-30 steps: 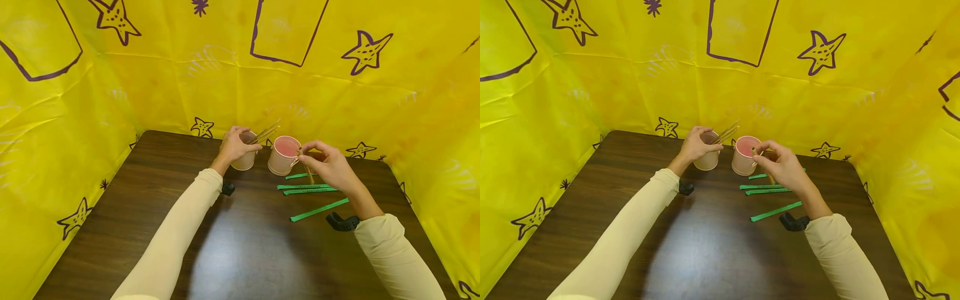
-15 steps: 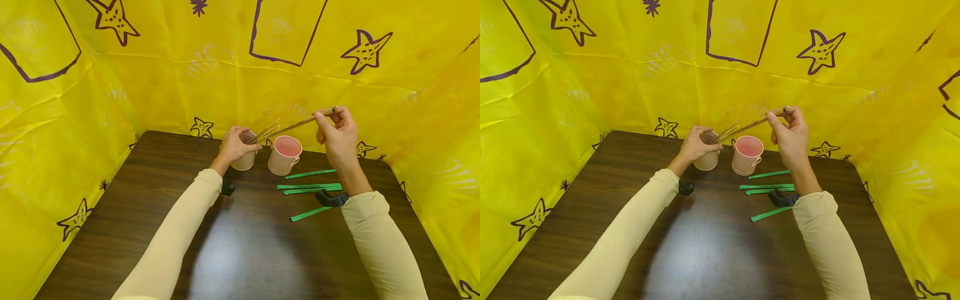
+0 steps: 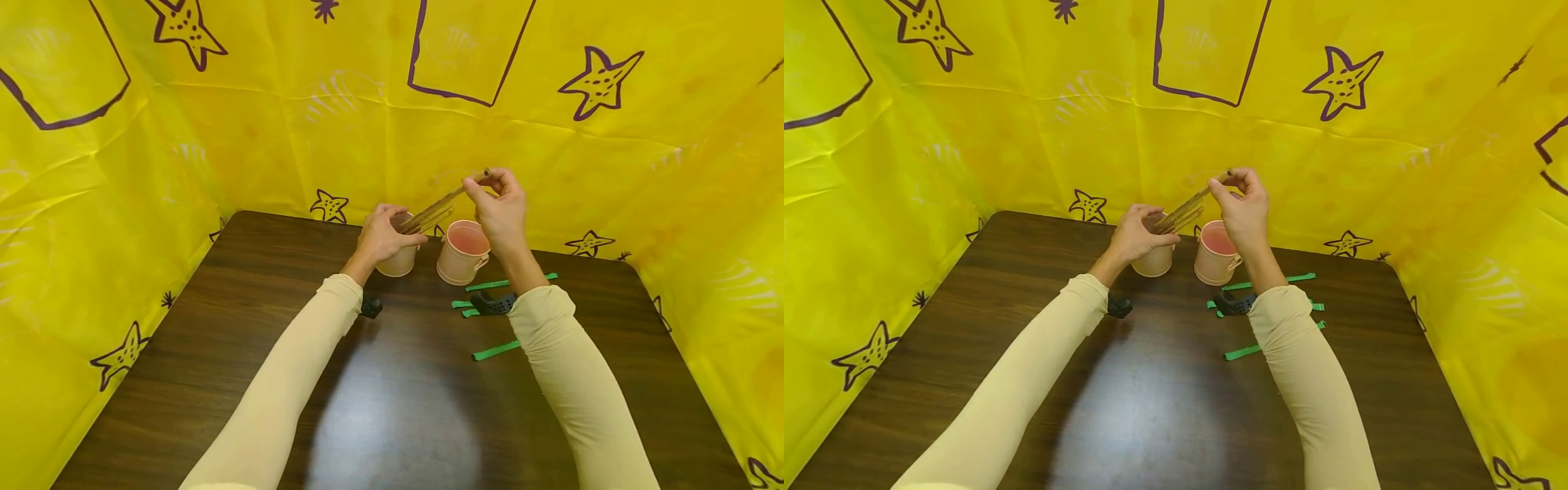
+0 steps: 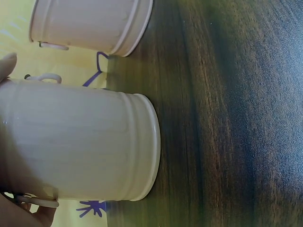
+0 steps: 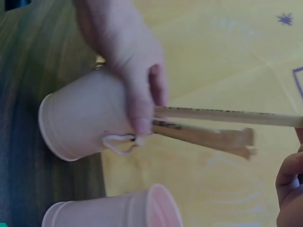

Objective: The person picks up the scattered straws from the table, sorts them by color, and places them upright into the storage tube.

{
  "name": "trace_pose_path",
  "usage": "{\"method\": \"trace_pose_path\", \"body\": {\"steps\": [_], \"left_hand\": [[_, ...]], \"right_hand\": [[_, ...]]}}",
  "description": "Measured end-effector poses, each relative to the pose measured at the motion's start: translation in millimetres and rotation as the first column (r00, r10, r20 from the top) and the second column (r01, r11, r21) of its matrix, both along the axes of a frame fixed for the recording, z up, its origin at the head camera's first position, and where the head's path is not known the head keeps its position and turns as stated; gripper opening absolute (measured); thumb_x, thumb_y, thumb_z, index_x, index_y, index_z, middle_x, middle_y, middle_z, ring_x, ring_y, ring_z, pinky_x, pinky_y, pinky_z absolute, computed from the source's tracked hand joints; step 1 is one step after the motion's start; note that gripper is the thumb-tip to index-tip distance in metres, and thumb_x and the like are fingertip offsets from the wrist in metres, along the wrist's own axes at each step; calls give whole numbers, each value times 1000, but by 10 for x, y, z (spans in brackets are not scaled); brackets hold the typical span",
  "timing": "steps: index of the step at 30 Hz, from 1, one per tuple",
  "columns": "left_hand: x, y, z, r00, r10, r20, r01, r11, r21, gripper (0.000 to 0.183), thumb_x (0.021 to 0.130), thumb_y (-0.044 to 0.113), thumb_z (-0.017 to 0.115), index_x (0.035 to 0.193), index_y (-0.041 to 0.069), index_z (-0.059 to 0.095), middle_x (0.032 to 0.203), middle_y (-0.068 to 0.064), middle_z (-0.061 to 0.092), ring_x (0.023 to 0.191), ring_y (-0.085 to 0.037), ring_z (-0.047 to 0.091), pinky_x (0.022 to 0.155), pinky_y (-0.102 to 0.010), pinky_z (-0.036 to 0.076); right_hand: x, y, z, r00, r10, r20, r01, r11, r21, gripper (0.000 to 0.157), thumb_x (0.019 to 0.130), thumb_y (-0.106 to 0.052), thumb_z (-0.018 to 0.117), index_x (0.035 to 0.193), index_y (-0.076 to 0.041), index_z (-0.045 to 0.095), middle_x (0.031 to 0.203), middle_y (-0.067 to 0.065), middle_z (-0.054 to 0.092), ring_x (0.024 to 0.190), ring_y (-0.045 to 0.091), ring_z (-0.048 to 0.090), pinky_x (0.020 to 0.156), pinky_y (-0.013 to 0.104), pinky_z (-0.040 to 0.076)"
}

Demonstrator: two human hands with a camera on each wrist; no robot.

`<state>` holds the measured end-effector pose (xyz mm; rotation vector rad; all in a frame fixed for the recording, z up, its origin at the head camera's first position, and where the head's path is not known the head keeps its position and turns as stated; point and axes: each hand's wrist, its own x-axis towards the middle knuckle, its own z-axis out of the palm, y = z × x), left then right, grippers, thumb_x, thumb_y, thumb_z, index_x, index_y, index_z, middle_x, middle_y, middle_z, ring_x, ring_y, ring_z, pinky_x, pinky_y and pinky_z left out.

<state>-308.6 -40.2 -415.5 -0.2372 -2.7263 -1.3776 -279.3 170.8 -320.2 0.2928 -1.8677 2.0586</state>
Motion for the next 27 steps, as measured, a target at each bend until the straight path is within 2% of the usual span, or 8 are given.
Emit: {"method": "trace_pose_path", "body": {"steps": [2, 6, 13, 16, 19, 25, 27], "left_hand": [[0, 17, 4, 1000, -5, -1, 5, 1000, 0, 84, 74, 54, 88, 144, 19, 59, 142, 0, 51, 137, -30, 44, 110, -50, 42], [-1, 54, 10, 1000, -8, -2, 8, 1000, -4, 84, 73, 55, 87, 144, 19, 59, 142, 1, 51, 136, -30, 44, 110, -51, 42], [1, 89, 11, 1000, -8, 0, 8, 1000, -1, 83, 74, 53, 87, 144, 19, 59, 142, 2, 51, 137, -29, 43, 111, -52, 41], [5, 86, 3, 1000, -8, 5, 8, 1000, -14, 84, 74, 56, 86, 145, 19, 58, 143, 2, 50, 138, -29, 44, 111, -51, 42], [5, 72, -3, 1000, -4, 0, 4, 1000, -23, 85, 74, 58, 85, 145, 20, 58, 144, 2, 50, 138, -29, 45, 110, -52, 42], [-12, 23, -15, 1000, 4, -22, -5, 999, -54, 84, 74, 60, 84, 144, 21, 59, 143, 2, 51, 137, -28, 47, 108, -54, 43], [-9, 7, -12, 1000, 6, -21, -7, 997, -81, 85, 74, 63, 83, 144, 22, 58, 144, 2, 51, 137, -28, 46, 109, -54, 43]], "right_hand": [[-16, -23, -53, 1000, -12, 11, 11, 997, 78, 18, 91, -5, 76, 96, -15, 62, 86, -9, 68, 56, 0, 55, 49, 14, 38], [-26, -33, -149, 998, -38, 48, 26, 974, 225, 17, 90, -10, 78, 98, -16, 63, 88, -17, 71, 67, 0, 64, 52, 14, 43], [-39, -23, -217, 993, -11, 116, -15, 974, 225, 20, 90, -11, 78, 100, -18, 62, 90, -16, 72, 59, 0, 63, 50, 15, 43], [-33, -26, -225, 992, -3, 125, -28, 969, 244, 21, 90, -12, 78, 105, -12, 63, 94, -15, 73, 67, 2, 66, 52, 16, 47], [-22, -23, -221, 993, -2, 122, -30, 965, 261, 30, 91, -16, 78, 115, -7, 63, 102, -13, 71, 76, 4, 67, 56, 17, 50], [76, 74, -168, 994, 3, 108, -31, 966, 258, 42, 93, -17, 76, 126, -3, 56, 113, -5, 65, 54, 4, 53, 54, 16, 46], [131, 159, -165, 995, -9, 99, -22, 952, 305, 43, 93, -19, 75, 127, -3, 55, 115, -3, 64, 53, 4, 50, 53, 16, 44]]}}
